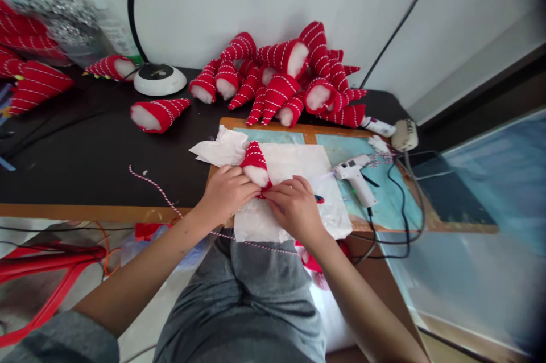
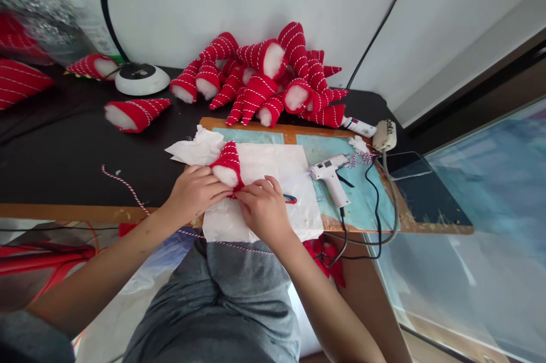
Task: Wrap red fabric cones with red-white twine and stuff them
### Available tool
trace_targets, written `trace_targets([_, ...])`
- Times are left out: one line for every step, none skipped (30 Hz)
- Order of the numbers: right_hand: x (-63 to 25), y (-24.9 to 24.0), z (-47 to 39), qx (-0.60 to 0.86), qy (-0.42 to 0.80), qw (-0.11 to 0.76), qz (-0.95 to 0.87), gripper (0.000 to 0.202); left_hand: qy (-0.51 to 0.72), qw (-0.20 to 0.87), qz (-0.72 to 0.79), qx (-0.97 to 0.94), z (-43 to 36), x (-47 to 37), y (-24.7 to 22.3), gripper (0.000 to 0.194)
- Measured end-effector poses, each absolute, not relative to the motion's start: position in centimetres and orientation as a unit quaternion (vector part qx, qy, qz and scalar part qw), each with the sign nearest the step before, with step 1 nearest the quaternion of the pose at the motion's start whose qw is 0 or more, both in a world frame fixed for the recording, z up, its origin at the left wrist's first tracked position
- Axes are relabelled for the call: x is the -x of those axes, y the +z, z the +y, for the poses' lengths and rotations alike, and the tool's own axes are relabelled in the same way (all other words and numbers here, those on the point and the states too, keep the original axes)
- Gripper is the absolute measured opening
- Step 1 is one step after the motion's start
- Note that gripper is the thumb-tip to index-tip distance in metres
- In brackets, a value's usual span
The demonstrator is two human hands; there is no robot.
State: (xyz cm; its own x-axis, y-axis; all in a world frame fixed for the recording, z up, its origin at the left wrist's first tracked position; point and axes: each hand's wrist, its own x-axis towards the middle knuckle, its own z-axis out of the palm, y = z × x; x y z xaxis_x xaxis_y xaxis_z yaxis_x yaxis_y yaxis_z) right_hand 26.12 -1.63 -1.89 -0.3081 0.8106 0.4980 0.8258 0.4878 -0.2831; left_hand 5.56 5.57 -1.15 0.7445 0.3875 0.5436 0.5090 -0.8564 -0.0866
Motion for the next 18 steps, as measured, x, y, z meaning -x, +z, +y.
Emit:
trace_targets([-26.2,-1.9,-1.8,0.508,-0.006,0.301,-0.807,0.016,-0.267,0.122,-0.244,0.924,5.5,-5.7,-1.3,0.014])
trace_targets([-26.3,-2.0,-2.0,0.512,0.001,0.301,-0.805,0.018,-0.269,0.13,-0.247,0.922,5.4,-5.8,-1.5,0.014])
trace_targets([-26.3,-2.2,-2.2,0.516,0.007,0.302,-0.802,0.02,-0.269,0.139,-0.249,0.92,5.3,-5.9,-1.6,0.015])
trace_targets([-26.2,-2.3,-2.3,0.52,0.013,0.304,-0.798,0.021,-0.268,0.148,-0.252,0.918,5.3,-6.0,-1.7,0.016])
trace_targets([-26.1,-2.4,-2.4,0.525,0.018,0.304,-0.795,0.021,-0.266,0.155,-0.254,0.917,5.2,-6.1,-1.7,0.016])
trace_targets([-26.0,-2.4,-2.5,0.53,0.021,0.303,-0.792,0.02,-0.264,0.16,-0.254,0.916,5.2,-6.2,-1.7,0.017])
trace_targets([-25.8,-2.4,-2.6,0.532,0.023,0.3,-0.791,0.018,-0.264,0.161,-0.253,0.917,5.2,-6.2,-1.7,0.018])
trace_targets([-25.7,-2.2,-2.7,0.531,0.023,0.295,-0.794,0.016,-0.265,0.159,-0.249,0.918,5.2,-6.3,-1.7,0.018])
trace_targets([-25.7,-1.9,-2.8,0.527,0.02,0.291,-0.798,0.016,-0.268,0.156,-0.245,0.919,5.3,-6.3,-1.7,0.019])
trace_targets([-25.9,-1.5,-3.0,0.523,0.012,0.291,-0.801,0.016,-0.271,0.152,-0.241,0.92,5.3,-6.3,-1.7,0.019])
trace_targets([-26.3,-1.1,-3.2,0.524,0.0,0.297,-0.798,0.016,-0.274,0.147,-0.236,0.921,5.3,-6.2,-1.7,0.019])
trace_targets([-27.1,-0.7,-3.4,0.536,-0.019,0.305,-0.787,0.017,-0.277,0.144,-0.232,0.921,5.3,-6.2,-1.7,0.019])
trace_targets([-28.2,-0.3,-3.7,0.563,-0.045,0.311,-0.765,0.019,-0.281,0.142,-0.227,0.922,5.4,-6.1,-1.7,0.019])
trace_targets([-29.6,-0.1,-4.0,0.605,-0.08,0.307,-0.73,0.021,-0.285,0.142,-0.223,0.921,5.4,-6.1,-1.8,0.02])
trace_targets([-31.3,-0.1,-4.3,0.655,-0.12,0.288,-0.688,0.026,-0.288,0.143,-0.221,0.921,5.5,-6.0,-1.9,0.02])
trace_targets([-33.0,-0.2,-4.5,0.705,-0.16,0.252,-0.643,0.033,-0.291,0.142,-0.219,0.921,5.5,-5.9,-2.0,0.02])
trace_targets([-34.8,-0.4,-4.8,0.749,-0.19,0.199,-0.603,0.041,-0.295,0.137,-0.217,0.921,5.6,-5.8,-2.1,0.02])
trace_targets([-36.4,-0.8,-4.9,0.778,-0.203,0.144,-0.577,0.047,-0.298,0.126,-0.215,0.921,5.6,-5.7,-2.2,0.02])
